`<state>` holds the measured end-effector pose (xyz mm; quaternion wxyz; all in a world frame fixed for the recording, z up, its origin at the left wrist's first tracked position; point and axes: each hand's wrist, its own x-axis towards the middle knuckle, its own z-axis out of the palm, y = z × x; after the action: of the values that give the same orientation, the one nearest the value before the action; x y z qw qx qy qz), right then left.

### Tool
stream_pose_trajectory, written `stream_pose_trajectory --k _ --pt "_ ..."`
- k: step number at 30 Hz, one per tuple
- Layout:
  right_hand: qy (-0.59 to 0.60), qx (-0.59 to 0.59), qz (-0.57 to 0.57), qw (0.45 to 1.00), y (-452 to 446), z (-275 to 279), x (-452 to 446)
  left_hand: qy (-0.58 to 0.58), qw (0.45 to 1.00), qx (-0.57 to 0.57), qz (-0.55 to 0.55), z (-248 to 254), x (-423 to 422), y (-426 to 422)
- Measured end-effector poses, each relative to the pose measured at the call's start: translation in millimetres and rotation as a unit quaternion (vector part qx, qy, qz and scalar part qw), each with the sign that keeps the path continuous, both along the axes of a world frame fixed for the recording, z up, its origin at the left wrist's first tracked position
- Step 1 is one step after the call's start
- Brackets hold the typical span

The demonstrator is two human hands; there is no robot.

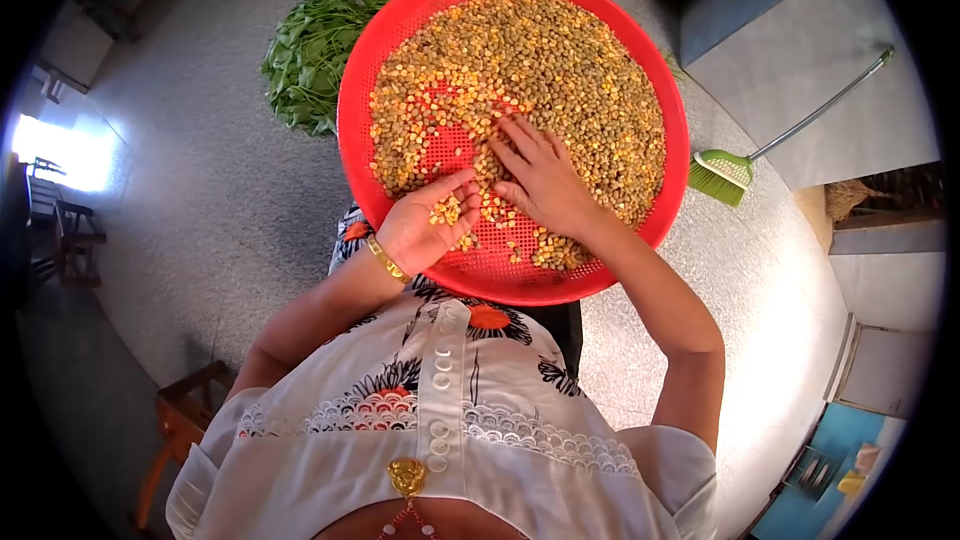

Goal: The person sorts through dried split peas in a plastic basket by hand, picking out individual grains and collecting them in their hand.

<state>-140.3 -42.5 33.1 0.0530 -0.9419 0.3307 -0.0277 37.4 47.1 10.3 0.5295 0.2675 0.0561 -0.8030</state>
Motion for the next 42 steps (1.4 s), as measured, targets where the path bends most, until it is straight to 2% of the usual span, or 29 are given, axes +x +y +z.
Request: stream_pose_trajectory --k 1,2,3,5,6,8,11,17,20,22,25,37,42 --pt "-0.044 0.074 0.035 0.996 2 4 -3 0.006 1.0 0.011 0.007 2 0 0" --pt "-0.147 0.04 0.013 0.988 1 1 -4 0.008 1.0 0.006 0.007 5 1 0" --pt "-0.148 0.038 0.011 0.988 -5 2 -6 0.008 1.0 0.005 0.005 5 2 0" --pt "-0.194 0.128 -0.133 0.963 -27 5 -13 0.009 1.0 0.002 -0.005 4 2 -1" --pt "-0.196 0.127 -0.134 0.963 -35 4 -11 0.007 1.0 0.001 -0.007 5 2 -1" --pt "-0.243 0.041 -0.166 0.955 -49 2 -7 0.008 1.0 0.006 -0.004 6 2 0" --pt "-0.22 -0.015 -0.146 0.965 -65 -5 0 -0.004 1.0 0.015 -0.004 5 2 -1" --pt "-0.163 -0.015 -0.128 0.978 -73 -10 13 -0.006 1.0 0.009 -0.004 5 3 0" --pt "-0.109 -0.018 -0.134 0.985 -72 -4 19 -0.01 1.0 0.003 -0.006 5 3 0" --pt "-0.026 -0.029 -0.144 0.989 -72 1 25 -0.015 1.0 0.007 -0.004 8 2 0" --pt "0.006 -0.071 -0.136 0.988 -71 -1 28 -0.008 1.0 0.006 -0.002 6 3 -1" --pt "-0.065 -0.007 -0.113 0.991 -68 1 25 -0.002 1.0 0.002 0.002 8 4 0" --pt "-0.085 -0.056 -0.103 0.989 -62 -3 25 0.0 1.0 0.001 0.0 5 3 0"
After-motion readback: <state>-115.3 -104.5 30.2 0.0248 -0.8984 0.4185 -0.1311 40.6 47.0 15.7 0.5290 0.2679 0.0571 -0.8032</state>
